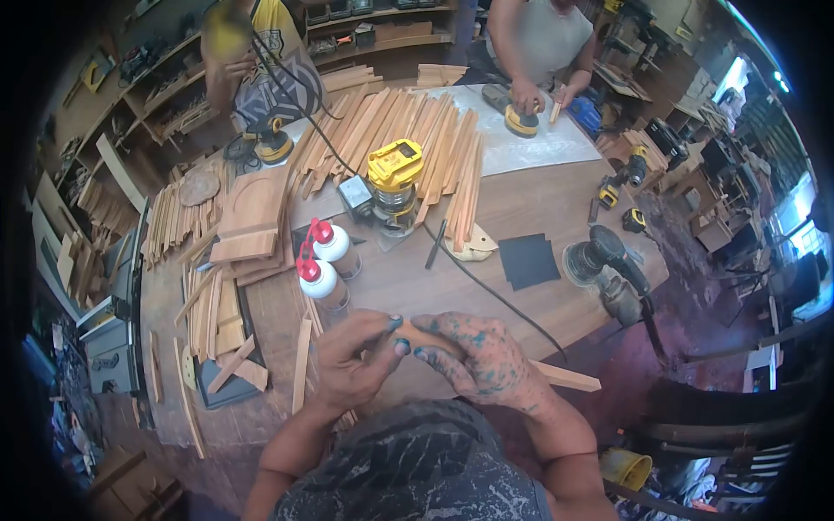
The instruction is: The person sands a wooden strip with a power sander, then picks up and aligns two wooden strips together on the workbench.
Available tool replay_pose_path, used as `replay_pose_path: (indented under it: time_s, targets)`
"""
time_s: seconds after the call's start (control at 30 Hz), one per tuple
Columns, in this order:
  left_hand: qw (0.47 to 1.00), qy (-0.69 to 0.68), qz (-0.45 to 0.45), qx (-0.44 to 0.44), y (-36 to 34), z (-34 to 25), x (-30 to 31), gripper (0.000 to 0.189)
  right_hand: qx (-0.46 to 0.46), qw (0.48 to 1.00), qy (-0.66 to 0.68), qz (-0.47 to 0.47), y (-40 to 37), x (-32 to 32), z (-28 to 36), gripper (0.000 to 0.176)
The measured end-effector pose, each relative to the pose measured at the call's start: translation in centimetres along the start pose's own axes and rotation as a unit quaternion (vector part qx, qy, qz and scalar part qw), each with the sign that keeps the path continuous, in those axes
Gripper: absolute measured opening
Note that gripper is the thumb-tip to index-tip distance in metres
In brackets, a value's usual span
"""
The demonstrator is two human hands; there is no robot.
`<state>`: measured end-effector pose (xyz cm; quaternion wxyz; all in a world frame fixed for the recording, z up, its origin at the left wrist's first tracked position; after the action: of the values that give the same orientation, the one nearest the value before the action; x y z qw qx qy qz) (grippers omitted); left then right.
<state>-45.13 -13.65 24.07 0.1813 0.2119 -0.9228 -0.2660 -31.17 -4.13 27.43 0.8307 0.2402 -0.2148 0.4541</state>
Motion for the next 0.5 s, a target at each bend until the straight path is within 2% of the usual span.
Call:
replay_pose_path:
  time_s: [0.27,0.37,0.47,0.5]
  targets:
    - [0.999,-0.035,0.009,-0.009,0.3,0.5,-0.2,0.034,0.045,0.998,-0.038,-0.012,-0.1,0.4,0.0,0.038]
    - [0.988,-0.077,-0.014,0.136,-0.6,1.9,-0.2,0.036,0.065,0.997,-0.031,-0.030,-0.5,0.6,-0.1,0.039]
    - [0.994,-0.058,0.063,0.069,0.4,1.0,-0.3,0.039,0.123,0.992,-0.028,-0.028,-0.4,0.5,0.4,0.041]
    - [0.994,-0.062,0.064,0.056,0.5,0.9,-0.2,0.039,0.133,0.990,-0.032,-0.033,-0.5,0.5,0.4,0.041]
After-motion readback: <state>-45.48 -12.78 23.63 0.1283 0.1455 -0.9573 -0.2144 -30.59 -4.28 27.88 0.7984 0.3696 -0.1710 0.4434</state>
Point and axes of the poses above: each hand's wrist, its own y-axis towards the middle knuckle, its own x-axis out of the back of the hand, z = x × y, the point moved 8 cm from there along y, towards the middle knuckle, and after that the axes turned 2 degrees about y, right-handed, at the moved point
